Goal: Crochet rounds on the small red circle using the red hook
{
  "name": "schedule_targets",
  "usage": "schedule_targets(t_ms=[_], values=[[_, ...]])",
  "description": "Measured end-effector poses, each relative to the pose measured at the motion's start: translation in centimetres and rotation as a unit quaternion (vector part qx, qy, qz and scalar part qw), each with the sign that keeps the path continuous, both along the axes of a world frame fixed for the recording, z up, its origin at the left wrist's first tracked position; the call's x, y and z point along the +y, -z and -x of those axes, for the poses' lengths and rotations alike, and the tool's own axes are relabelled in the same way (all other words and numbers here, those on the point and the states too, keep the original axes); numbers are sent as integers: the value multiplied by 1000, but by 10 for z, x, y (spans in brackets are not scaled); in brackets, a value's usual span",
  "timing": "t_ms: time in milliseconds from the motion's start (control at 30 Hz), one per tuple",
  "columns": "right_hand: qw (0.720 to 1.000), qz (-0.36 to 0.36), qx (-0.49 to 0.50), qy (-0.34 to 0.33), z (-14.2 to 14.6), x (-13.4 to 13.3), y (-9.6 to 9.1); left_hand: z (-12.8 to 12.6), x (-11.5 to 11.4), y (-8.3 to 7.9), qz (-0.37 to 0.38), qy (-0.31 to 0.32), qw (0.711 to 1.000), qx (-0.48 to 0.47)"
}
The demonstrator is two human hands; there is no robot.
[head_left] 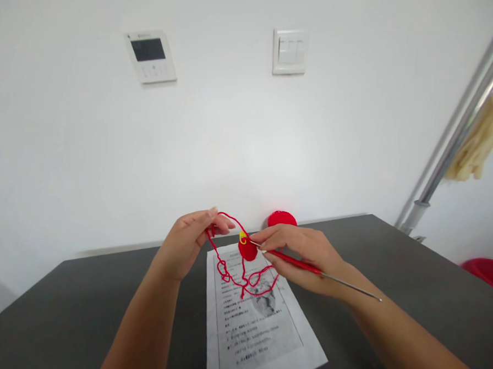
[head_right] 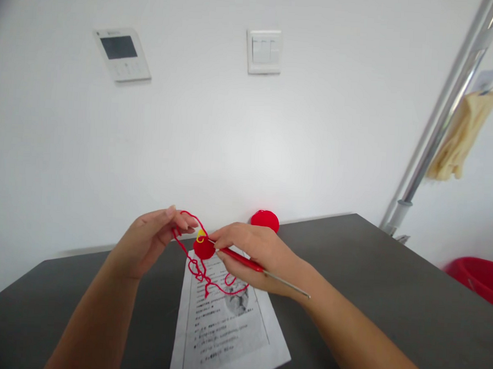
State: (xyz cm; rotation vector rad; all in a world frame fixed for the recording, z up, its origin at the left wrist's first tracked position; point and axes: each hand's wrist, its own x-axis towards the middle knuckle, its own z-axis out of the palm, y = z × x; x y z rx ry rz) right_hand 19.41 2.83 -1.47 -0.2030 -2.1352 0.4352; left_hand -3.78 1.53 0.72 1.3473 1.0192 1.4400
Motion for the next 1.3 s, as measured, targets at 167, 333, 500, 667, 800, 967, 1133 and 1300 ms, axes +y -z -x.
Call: schedule_targets(t_ms=[167,333,500,667,800,967,1133,1300], values=[[952,267,84,-123,-8,11,1,19,11,5,58,-44,997,-5],[844,436,202,-240,-12,29,2,28,19,11,62,-119,989,63],[805,492,201,-264,-6,33,5,-9,11,15,-20,-157,985,67],[804,498,170,-278,2,32,12,-56,-8,13,16,58,979,-196],[801,507,145,-283,1,34,14,-52,-19,1,66,80,943,-315],[878,422,64,-217,0,27,13,-33,-29,-9,-43,86,953,-288],[985,166,20,-51,-3,14,6,-24,-28,4,-329,-33,942,59],[993,-110,-22,38,-8,6,-3,-15,-19,13,-435,-138,821,342]])
